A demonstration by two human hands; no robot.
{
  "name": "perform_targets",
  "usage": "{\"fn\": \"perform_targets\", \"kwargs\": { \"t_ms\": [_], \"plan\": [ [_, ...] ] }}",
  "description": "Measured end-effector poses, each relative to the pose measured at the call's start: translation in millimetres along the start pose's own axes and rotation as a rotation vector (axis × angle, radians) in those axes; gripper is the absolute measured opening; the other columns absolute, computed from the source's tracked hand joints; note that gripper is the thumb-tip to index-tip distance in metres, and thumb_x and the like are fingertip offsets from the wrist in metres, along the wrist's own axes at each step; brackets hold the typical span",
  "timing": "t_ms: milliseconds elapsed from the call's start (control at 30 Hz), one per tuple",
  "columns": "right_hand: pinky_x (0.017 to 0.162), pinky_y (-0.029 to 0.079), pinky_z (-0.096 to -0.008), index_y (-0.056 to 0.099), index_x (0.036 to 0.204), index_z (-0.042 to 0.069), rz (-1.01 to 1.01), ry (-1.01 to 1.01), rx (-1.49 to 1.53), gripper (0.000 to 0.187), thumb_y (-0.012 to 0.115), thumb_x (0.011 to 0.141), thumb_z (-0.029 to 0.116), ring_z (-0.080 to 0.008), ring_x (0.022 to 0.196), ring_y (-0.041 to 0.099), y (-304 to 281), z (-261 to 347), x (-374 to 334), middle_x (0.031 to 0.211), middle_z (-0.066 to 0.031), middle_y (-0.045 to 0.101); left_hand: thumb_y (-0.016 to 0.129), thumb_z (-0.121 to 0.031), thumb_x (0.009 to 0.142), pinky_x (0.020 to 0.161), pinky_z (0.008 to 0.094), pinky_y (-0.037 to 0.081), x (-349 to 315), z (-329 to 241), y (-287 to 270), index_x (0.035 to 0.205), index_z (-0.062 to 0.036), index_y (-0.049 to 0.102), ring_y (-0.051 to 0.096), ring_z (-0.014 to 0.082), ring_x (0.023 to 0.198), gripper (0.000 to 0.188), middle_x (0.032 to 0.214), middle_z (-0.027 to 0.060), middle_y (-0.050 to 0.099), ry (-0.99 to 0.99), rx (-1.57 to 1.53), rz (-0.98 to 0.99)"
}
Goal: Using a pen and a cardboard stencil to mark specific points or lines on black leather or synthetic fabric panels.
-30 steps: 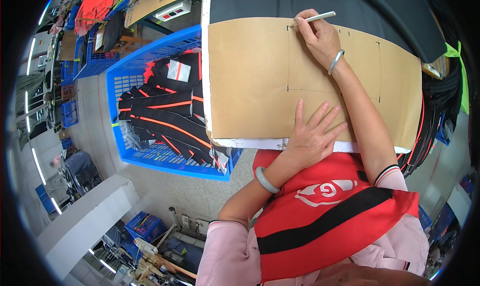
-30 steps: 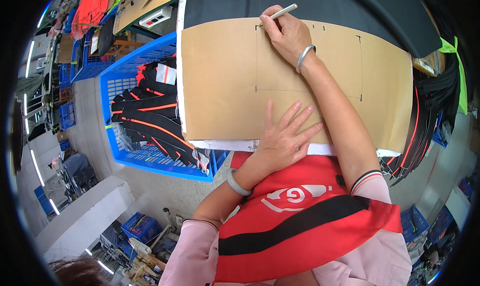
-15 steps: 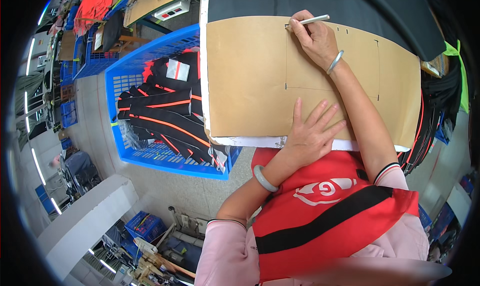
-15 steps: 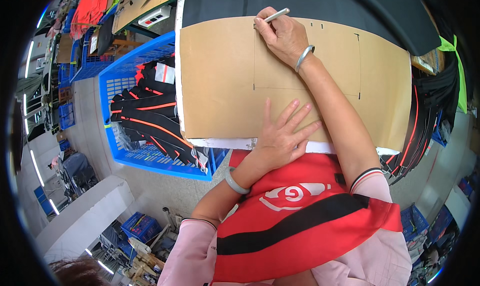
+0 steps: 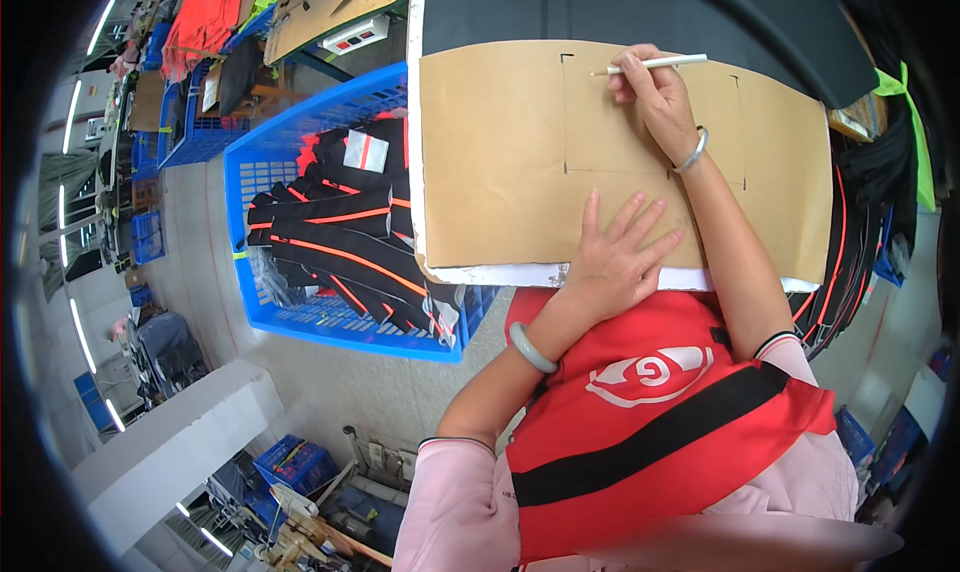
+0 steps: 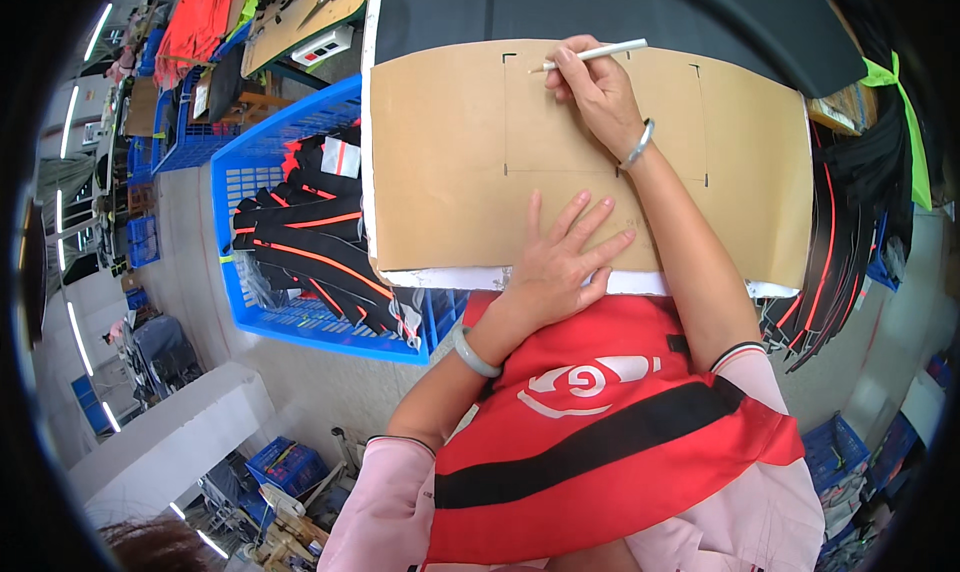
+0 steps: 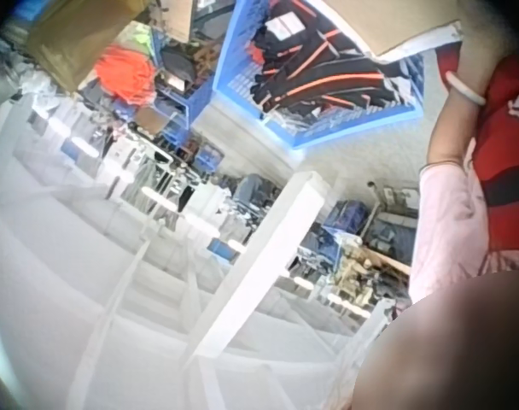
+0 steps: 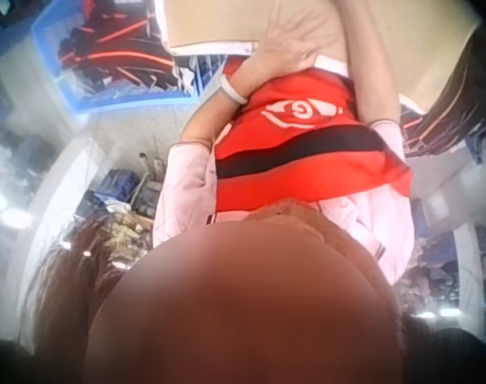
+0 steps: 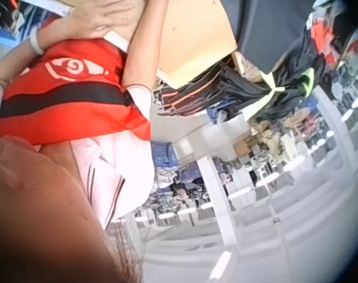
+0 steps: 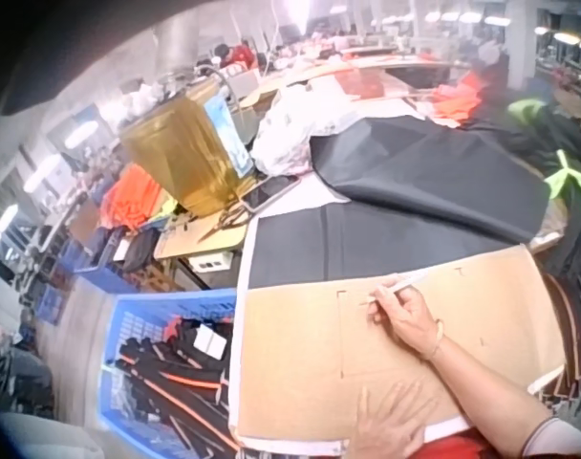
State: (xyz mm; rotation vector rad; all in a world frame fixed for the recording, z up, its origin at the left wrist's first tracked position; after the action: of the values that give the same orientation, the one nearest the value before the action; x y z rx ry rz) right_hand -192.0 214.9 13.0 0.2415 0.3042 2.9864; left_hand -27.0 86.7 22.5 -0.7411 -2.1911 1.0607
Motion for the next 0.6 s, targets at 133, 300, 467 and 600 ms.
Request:
{"fn": "perform_targets", "kwargs": {
  "t_ms": [133, 300, 467, 600],
  "plan": [
    [0.073, 0.049, -0.0217, 0.065, 0.116, 0.004, 0.053, 0.102, 0.029, 0.024, 0.053, 0.108, 0.023, -0.0069, 0.078, 0.058, -15, 13, -36, 0.091, -0.0023, 0.067, 0.071, -0.023, 0.082, 0.115, 0.0724, 0.015, 0, 0, 0, 0.13, -0.0283, 0.067, 0.038, 0.0305, 0.145, 0.049, 0.152, 0.0065, 0.048, -0.001, -0.022, 0.025],
    [0.08, 0.051, -0.0243, 0.064, 0.119, 0.003, -0.048, 0.161, -0.064, 0.022, 0.056, 0.106, 0.019, -0.009, 0.084, 0.061, -48, 36, -104, 0.104, -0.0054, 0.07, 0.069, -0.022, 0.085, 0.112, 0.0692, 0.024, 1, -2, -12, 0.128, -0.0235, 0.068, 0.043, 0.0373, 0.141, 0.044, 0.149, 0.0106, 0.051, 0.006, -0.116, 0.065],
    [0.083, 0.052, -0.0253, 0.066, 0.118, 0.001, -0.169, 0.138, -0.231, 0.024, 0.059, 0.104, 0.02, -0.0104, 0.087, 0.063, -89, 43, -141, 0.104, -0.0063, 0.071, 0.069, -0.016, 0.086, 0.115, 0.0626, 0.027, 35, -97, -138, 0.115, -0.023, 0.073, 0.057, 0.0346, 0.13, 0.031, 0.133, 0.0061, 0.064, 0.21, -0.482, -0.091],
    [0.081, 0.052, -0.0265, 0.069, 0.113, 0.001, -0.186, 0.074, -0.379, 0.025, 0.06, 0.103, 0.022, -0.0111, 0.087, 0.064, -75, 55, -128, 0.099, -0.0057, 0.073, 0.073, -0.019, 0.084, 0.093, 0.0482, 0.05, 10, -186, -194, 0.107, -0.013, 0.075, 0.057, 0.0261, 0.128, 0.024, 0.117, -0.0031, 0.069, 0.308, -0.458, -0.155]
  ]
}}
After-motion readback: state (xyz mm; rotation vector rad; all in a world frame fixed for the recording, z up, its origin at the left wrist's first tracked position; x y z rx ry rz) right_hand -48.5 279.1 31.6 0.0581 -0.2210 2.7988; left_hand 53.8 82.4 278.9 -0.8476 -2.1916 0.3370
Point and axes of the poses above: each hand's wrist, its own x-axis towards the middle knuckle, its own y-axis out of the palm, z = x × y, the point moved 7 cm from there along x, towards the middle knuckle
